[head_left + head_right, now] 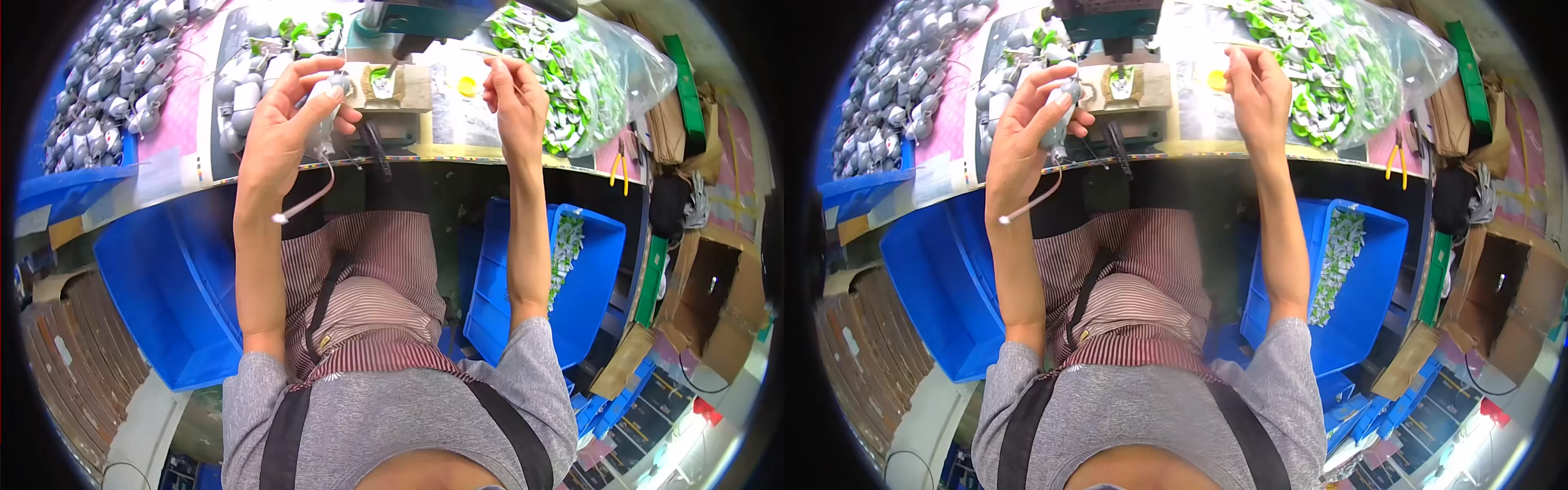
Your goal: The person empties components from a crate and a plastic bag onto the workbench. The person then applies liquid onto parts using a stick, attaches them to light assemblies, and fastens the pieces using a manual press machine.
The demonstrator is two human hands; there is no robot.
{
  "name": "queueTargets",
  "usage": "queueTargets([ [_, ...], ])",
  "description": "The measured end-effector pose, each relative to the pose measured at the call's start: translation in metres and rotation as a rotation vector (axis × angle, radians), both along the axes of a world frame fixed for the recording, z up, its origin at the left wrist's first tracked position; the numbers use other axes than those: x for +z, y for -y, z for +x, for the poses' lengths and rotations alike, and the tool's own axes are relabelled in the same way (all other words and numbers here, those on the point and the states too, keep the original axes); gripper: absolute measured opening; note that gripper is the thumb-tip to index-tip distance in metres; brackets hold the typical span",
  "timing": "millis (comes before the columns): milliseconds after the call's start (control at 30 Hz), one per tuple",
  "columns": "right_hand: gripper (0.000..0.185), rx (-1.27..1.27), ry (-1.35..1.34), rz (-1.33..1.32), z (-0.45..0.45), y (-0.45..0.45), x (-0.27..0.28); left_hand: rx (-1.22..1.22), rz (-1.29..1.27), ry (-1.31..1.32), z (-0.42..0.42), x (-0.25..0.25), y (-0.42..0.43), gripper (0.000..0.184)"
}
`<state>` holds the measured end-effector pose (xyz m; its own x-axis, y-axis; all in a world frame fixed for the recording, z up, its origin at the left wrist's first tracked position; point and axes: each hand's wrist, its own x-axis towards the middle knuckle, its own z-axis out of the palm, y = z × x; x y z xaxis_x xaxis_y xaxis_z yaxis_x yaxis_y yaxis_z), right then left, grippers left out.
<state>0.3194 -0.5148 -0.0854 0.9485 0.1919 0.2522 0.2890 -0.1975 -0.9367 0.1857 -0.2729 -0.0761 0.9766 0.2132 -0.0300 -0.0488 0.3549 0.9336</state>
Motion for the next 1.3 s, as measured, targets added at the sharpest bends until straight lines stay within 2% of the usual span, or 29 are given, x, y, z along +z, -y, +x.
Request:
queueTargets([
  [100, 0.027, 0.055, -0.167, -0.105, 0.018, 0.021, -0.005, 0.036, -0.065, -0.042, 0.003, -0.003, 0.001, 0.023],
  [133, 0.024, 0.031, -0.157, -0.132, 0.021, 0.024, -0.01, 0.067, -0.076, -0.053, 0.005, -0.002, 0.004, 0.017],
  [233, 0.03, -0.076, 0.028, -0.153, 0.026, 0.015, -0.031, 0.059, 0.034, -0.073, 0.006, -0.007, 0.003, 0.015],
  [267, 0.037, -0.102, 0.046, -0.178, 0.027, 0.015, -0.035, 0.079, 0.103, -0.077, 0.005, -0.008, 0.005, 0.014],
  [533, 0.038, -0.161, 0.256, -0.479, 0.027, 0.013, -0.04, 0.338, 0.602, -0.084, 0.005, -0.016, 0.029, 0.016],
  [633, 0.036, -0.124, 0.15, -0.169, 0.023, 0.004, -0.028, 0.384, 0.655, -0.078, 0.006, -0.018, 0.031, 0.017],
  [667, 0.033, -0.042, 0.013, 0.06, 0.021, -0.001, -0.021, 0.394, 0.663, -0.086, 0.006, -0.018, 0.032, 0.017],
  [767, 0.029, 0.141, -0.329, 0.358, 0.01, -0.018, 0.0, 0.405, 0.691, -0.052, 0.008, -0.025, 0.035, 0.018],
  [833, 0.028, 0.221, -0.406, 0.362, -0.002, -0.036, 0.003, 0.414, 0.708, -0.04, 0.008, -0.027, 0.036, 0.019],
  [1100, 0.028, 0.234, -0.128, 0.004, -0.019, -0.07, -0.004, 0.429, 0.622, -0.068, 0.009, -0.021, 0.04, 0.014],
  [1200, 0.031, 0.2, 0.055, -0.114, -0.024, -0.076, -0.004, 0.448, 0.716, -0.022, 0.011, -0.022, 0.041, 0.013],
  [1267, 0.03, 0.197, 0.25, -0.195, -0.021, -0.077, -0.015, 0.505, 0.883, 0.104, 0.015, -0.025, 0.042, 0.013],
  [1300, 0.03, 0.213, 0.201, -0.174, -0.019, -0.078, -0.016, 0.534, 0.968, 0.167, 0.015, -0.026, 0.042, 0.013],
])
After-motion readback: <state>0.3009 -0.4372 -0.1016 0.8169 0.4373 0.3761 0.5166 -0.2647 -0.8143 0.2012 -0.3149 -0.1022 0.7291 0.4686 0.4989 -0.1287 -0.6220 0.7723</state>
